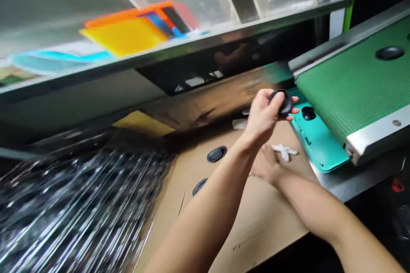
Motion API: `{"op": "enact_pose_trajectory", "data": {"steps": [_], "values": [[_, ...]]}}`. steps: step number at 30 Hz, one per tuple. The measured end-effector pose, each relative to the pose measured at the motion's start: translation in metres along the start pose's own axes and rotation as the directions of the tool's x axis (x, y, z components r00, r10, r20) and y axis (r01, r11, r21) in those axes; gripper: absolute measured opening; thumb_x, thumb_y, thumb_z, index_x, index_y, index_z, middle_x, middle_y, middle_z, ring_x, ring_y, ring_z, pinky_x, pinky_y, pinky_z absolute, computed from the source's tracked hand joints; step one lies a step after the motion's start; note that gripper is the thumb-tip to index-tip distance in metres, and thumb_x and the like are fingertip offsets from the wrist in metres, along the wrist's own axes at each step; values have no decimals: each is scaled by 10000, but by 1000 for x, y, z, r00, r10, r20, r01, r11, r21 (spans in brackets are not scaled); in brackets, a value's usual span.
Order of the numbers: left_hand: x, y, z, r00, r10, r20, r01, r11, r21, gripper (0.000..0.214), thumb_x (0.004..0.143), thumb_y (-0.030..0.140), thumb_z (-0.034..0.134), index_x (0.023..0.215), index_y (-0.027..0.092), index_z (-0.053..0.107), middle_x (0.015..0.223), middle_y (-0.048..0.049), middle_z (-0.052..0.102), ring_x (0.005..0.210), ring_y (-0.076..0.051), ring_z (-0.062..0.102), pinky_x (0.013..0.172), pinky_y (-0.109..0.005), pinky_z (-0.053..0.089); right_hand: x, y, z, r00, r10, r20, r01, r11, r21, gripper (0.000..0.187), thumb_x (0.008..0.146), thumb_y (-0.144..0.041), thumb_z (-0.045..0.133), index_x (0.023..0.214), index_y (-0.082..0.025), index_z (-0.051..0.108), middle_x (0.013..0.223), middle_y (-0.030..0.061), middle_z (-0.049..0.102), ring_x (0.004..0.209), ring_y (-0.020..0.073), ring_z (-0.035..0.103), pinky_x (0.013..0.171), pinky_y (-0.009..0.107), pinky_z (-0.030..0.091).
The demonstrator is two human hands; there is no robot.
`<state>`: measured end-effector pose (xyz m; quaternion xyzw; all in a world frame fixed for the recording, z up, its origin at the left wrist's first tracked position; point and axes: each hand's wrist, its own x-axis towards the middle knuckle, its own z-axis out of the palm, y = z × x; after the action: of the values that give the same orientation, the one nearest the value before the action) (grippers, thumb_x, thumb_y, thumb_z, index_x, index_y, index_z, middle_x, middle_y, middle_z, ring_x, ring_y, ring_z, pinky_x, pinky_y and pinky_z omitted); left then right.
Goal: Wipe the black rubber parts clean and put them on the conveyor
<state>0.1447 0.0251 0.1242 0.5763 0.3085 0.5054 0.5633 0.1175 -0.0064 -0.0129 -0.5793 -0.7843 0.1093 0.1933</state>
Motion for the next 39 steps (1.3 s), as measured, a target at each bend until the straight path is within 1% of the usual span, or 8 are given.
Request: {"op": "enact_pose_trajectory", "data": {"steps": [5, 9, 18, 23, 26, 29, 33, 39], "values": [[-77, -41, -125, 929, -188, -318, 126, 971, -205, 381, 874, 530, 663, 945, 185, 522, 888, -90, 736, 675, -172, 710, 453, -193, 443, 1, 1, 9, 999, -33, -35, 30, 997, -71, 337, 973, -358, 471, 1226, -199, 626, 1212, 138, 599, 1106, 305, 524, 902, 413, 459], [-109, -71, -167, 868, -272, -416, 102, 917, -385, 509, 944, 665, 442, 1079, 189, 565, 913, -95, 733, 738, -188, 730, 487, -211, 477, 3, 1, 7, 998, -41, -44, 36, 993, -114, 358, 972, -431, 484, 1202, -207, 640, 1149, 134, 596, 1091, 308, 515, 911, 417, 458], [-109, -97, -177, 857, -365, -364, 91, 802, -590, 290, 982, 408, 452, 982, 163, 607, 1004, -86, 715, 960, -203, 718, 819, -327, 582, 13, -6, 5, 910, 112, -398, -49, 985, 164, 419, 986, -448, 495, 1311, -198, 583, 1235, 112, 595, 1139, 230, 551, 1013, 386, 460], [-105, -99, -179, 904, -362, -226, 136, 745, -653, 260, 940, 395, 542, 946, 146, 614, 967, -98, 710, 978, -209, 706, 859, -324, 584, 0, -35, 8, 978, -74, -196, 101, 986, 131, 443, 993, -509, 496, 1301, -216, 621, 1231, 83, 623, 1137, 207, 570, 1013, 358, 469], [-105, -103, -180, 903, -357, -238, 120, 743, -658, 213, 873, 319, 645, 986, 143, 601, 951, -91, 712, 863, -182, 712, 774, -300, 592, -2, -32, -18, 972, -102, -213, 110, 994, 26, 435, 1060, -456, 331, 1218, -243, 676, 1246, 69, 622, 1182, 200, 551, 1041, 355, 438], [-107, -104, -175, 899, -354, -258, 131, 780, -612, 306, 824, 337, 705, 1035, 144, 594, 944, -86, 715, 776, -177, 711, 664, -295, 588, -9, -3, -71, 918, 82, -387, -146, 979, -139, 507, 1070, -398, 232, 1120, -213, 702, 1211, 98, 637, 1182, 232, 542, 1047, 391, 414], [-109, -103, -165, 912, -327, -246, 156, 834, -530, 441, 756, 366, 775, 1092, 137, 605, 958, -89, 722, 728, -163, 706, 621, -273, 569, -32, 49, -132, 798, 390, -460, -554, 774, -305, 476, 1037, -386, 282, 1109, -202, 715, 1256, 153, 619, 1200, 313, 507, 1036, 491, 387], [-110, -105, -161, 916, -331, -228, 162, 824, -543, 528, 719, 433, 790, 1111, 132, 605, 975, -99, 719, 715, -166, 698, 606, -278, 549, -33, 94, -153, 615, 728, -301, -788, 575, -220, 433, 1056, -368, 345, 1362, -195, 597, 1357, 143, 600, 1235, 269, 554, 1045, 457, 434]]}}
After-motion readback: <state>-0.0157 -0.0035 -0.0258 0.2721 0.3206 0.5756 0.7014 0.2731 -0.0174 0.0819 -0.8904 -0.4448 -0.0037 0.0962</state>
